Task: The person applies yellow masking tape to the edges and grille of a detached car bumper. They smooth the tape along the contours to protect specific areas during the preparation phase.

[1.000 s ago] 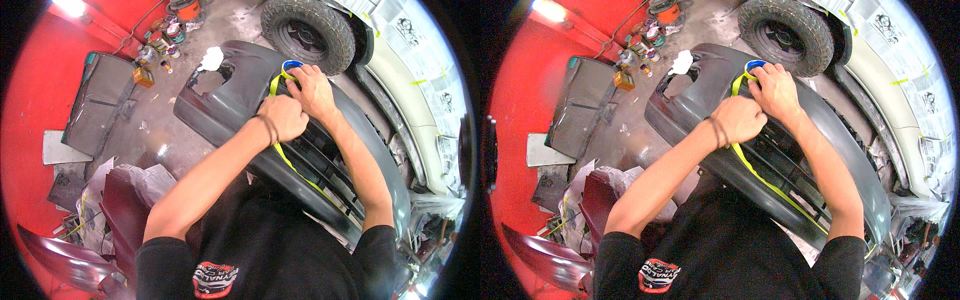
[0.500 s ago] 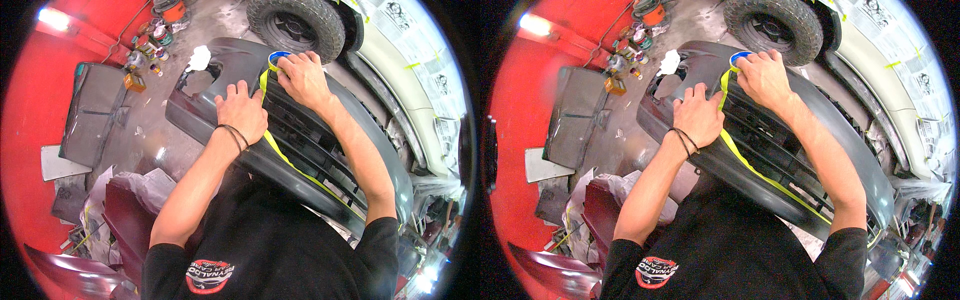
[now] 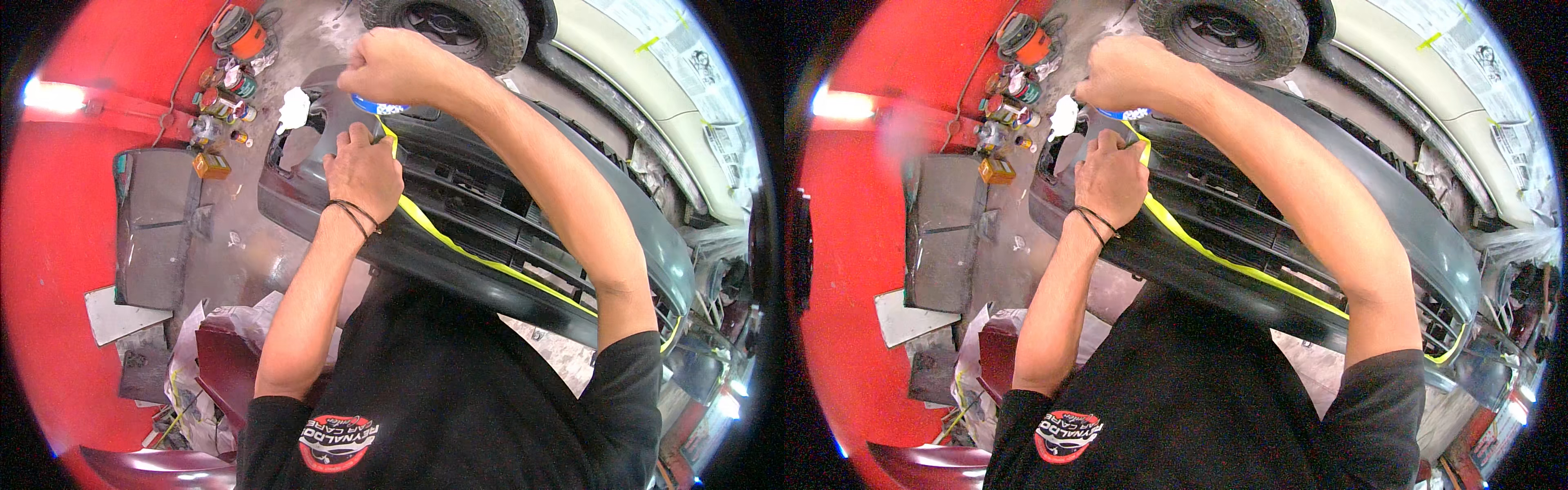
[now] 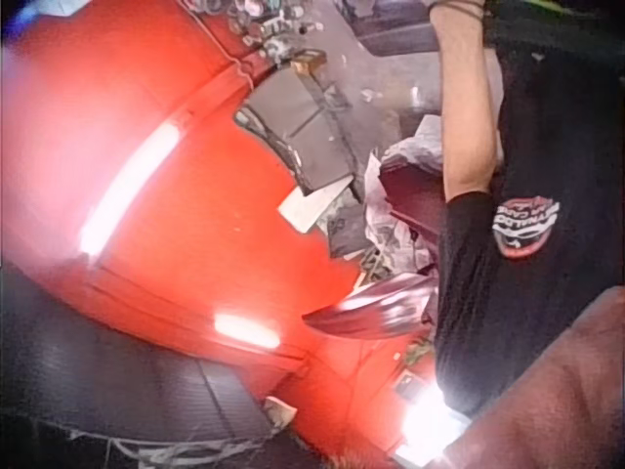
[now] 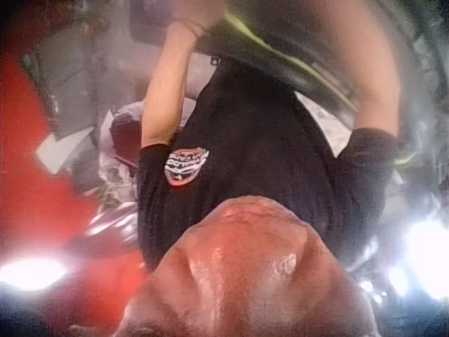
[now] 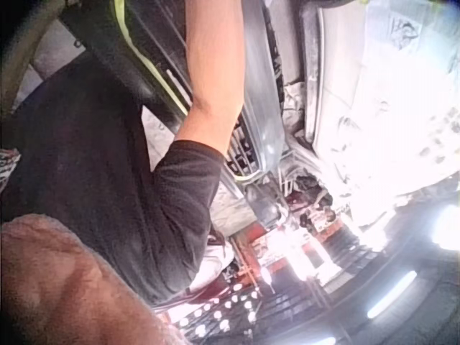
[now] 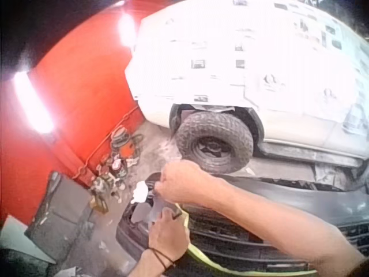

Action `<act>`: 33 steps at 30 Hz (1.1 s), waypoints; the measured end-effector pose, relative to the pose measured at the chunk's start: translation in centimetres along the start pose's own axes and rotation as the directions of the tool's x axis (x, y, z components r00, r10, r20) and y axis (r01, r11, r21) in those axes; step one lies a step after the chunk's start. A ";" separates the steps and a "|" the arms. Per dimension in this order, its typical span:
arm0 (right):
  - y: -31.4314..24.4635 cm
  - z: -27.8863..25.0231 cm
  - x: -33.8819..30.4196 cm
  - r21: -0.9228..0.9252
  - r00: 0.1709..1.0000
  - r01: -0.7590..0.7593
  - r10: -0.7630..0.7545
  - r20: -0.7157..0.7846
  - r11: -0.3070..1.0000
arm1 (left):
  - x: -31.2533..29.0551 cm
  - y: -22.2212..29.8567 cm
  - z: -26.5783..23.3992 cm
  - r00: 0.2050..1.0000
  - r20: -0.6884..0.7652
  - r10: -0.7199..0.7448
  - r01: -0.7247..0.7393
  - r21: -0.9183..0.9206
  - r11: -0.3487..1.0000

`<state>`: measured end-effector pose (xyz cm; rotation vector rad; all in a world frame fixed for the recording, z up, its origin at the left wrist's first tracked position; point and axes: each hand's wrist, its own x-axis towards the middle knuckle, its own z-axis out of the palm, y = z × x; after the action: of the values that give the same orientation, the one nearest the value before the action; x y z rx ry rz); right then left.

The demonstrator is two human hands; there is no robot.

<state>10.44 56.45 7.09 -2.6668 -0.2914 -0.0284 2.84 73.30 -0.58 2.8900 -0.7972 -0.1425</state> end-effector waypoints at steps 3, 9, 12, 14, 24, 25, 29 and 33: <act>0.0 1.2 2.2 0.106 0.997 -0.053 0.058 -0.042 0.993 | 1.2 -0.4 0.2 0.999 -0.004 -0.032 0.032 -0.004 0.999; 0.8 2.8 4.8 0.125 0.995 -0.085 0.092 -0.044 0.988 | 3.6 -0.6 0.8 0.986 0.012 -0.167 0.167 0.001 0.986; 2.2 2.5 4.1 0.134 0.997 -0.057 0.063 -0.044 0.989 | 4.0 1.1 0.1 0.964 0.035 -0.263 0.261 0.064 0.963; 3.5 3.4 4.9 0.083 0.992 -0.056 0.065 -0.110 0.995 | 4.4 0.8 0.6 0.963 -0.062 -0.262 0.267 0.102 0.958; 4.8 4.8 7.3 0.150 0.992 -0.074 0.089 -0.092 0.986 | 5.5 1.9 0.3 0.921 -0.090 -0.380 0.388 0.110 0.915; 4.5 4.6 7.1 0.188 0.989 -0.074 0.097 -0.114 0.979 | 5.5 2.0 0.1 0.914 -0.091 -0.396 0.404 0.096 0.910; 3.3 3.0 4.0 0.125 0.992 -0.005 0.021 -0.126 0.992 | 5.2 1.1 0.5 0.897 -0.127 -0.424 0.436 0.087 0.896; 3.9 2.4 3.5 0.081 0.994 -0.002 0.011 -0.111 0.997 | 5.8 1.1 0.8 0.903 -0.094 -0.420 0.429 0.137 0.893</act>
<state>14.59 54.82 3.44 -2.5746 -0.2420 -0.1597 7.14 69.25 -1.51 3.1543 -0.1562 -0.0349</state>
